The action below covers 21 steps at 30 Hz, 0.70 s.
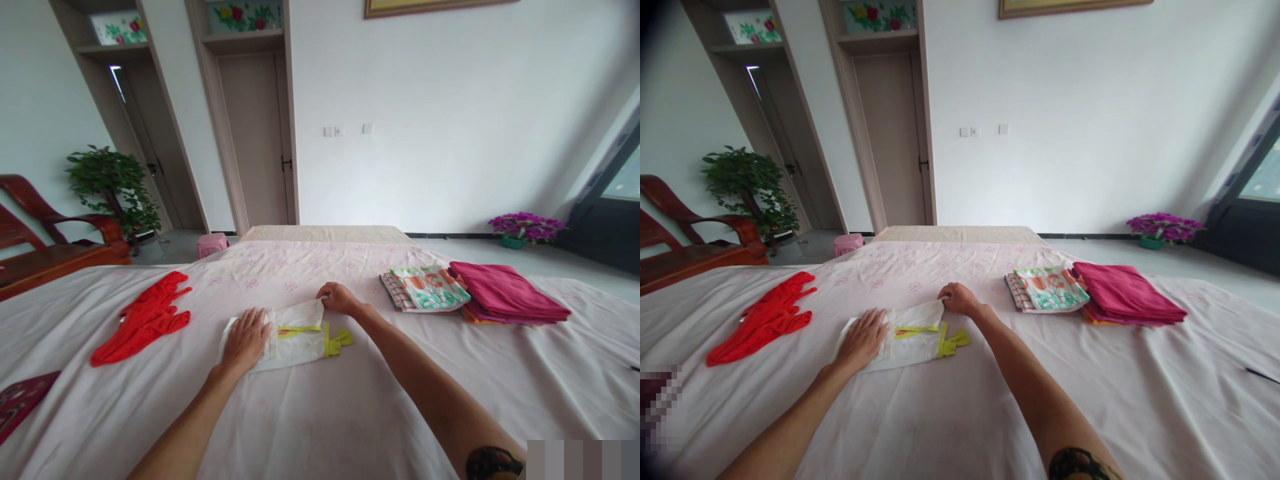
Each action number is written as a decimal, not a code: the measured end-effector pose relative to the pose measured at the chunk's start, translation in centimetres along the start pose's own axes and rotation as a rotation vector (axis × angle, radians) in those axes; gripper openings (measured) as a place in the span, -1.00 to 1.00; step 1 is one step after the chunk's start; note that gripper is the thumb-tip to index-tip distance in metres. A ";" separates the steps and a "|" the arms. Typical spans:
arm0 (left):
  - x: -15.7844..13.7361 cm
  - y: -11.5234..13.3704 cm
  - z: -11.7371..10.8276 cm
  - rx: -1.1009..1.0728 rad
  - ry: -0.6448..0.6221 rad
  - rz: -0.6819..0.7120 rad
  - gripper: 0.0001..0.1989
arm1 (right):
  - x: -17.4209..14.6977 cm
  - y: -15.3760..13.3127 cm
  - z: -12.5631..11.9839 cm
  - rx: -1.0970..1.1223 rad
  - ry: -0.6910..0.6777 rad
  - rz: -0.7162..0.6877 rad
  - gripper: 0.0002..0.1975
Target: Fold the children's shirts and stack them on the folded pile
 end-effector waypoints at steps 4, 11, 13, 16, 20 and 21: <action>0.0 0.1 0.0 0.025 -0.025 -0.012 -0.48 | -0.3 1.0 -1.0 -0.028 0.051 0.085 -0.79; -0.1 0.4 -0.6 0.040 -0.071 -0.043 -0.48 | -1.8 3.2 -3.0 -0.132 0.119 0.278 -0.83; -0.2 0.6 -0.8 0.037 -0.093 -0.045 -0.46 | -1.8 2.7 -3.9 -0.190 0.160 0.312 -0.75; -0.2 1.0 -1.2 0.040 -0.112 -0.048 -0.44 | -1.7 -0.2 -4.1 -0.255 0.205 0.294 -0.58; -0.3 1.0 -1.5 0.003 -0.136 -0.078 -0.40 | -2.3 -6.6 -0.1 -0.374 0.070 0.048 -0.46; -0.4 0.9 -1.4 -0.013 -0.143 -0.089 -0.39 | -2.9 -7.3 1.3 -0.399 -0.009 0.019 -0.39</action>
Point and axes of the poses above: each hand's wrist, its own x-axis towards the middle knuckle, its own z-axis out of the palm, y = z × x, the point moved 10 cm from there along x, towards the middle knuckle, and after that the axes turned 9 degrees about y, right-handed, at the moved point
